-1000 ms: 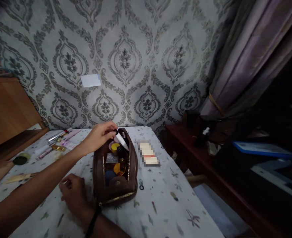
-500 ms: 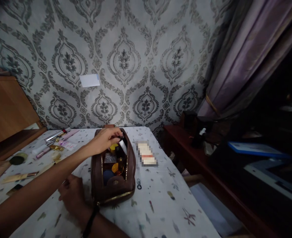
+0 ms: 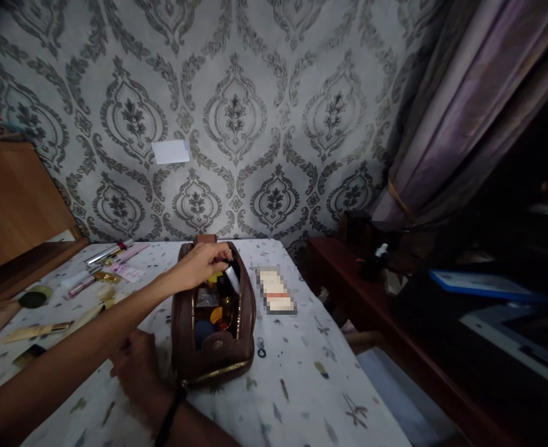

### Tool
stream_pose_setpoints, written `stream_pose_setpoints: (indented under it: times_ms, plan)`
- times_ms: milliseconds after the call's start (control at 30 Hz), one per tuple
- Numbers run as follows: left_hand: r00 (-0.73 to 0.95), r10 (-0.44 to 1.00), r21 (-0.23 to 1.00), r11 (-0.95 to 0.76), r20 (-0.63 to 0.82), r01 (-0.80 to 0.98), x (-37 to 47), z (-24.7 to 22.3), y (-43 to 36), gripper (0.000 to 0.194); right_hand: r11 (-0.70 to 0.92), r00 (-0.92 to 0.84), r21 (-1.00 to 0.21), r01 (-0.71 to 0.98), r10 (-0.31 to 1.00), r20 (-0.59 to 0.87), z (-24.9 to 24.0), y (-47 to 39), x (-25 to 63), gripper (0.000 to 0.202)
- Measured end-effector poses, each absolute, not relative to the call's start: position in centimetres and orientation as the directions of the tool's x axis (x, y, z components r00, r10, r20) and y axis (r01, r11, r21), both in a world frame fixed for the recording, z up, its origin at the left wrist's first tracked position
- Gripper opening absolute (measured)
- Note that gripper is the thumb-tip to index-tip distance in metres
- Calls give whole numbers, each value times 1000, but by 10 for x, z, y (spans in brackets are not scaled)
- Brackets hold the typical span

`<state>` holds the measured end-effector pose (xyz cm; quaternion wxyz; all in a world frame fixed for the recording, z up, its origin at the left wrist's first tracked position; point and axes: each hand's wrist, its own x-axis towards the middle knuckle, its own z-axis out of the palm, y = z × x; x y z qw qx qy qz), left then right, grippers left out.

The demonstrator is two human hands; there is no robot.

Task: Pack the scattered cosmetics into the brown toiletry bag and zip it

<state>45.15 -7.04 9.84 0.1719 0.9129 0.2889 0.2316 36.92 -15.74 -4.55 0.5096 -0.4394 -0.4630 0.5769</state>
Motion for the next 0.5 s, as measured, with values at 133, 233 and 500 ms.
stream_pose_setpoints:
  times_ms: [133, 233, 500]
  plan:
    - [694, 614, 512, -762, 376, 396, 451, 101, -73, 13, -50, -100, -980, -193, 994, -31, -46, -157, 369, 15]
    - [682, 612, 576, -747, 399, 333, 451, 102, -77, 14, -12, -115, -971, -238, 993, 16, -48, -157, 368, 11]
    - [727, 594, 641, -714, 344, 281, 452, 98, -81, 15, 17, -99, -974, -226, 994, 41, -54, -154, 364, 16]
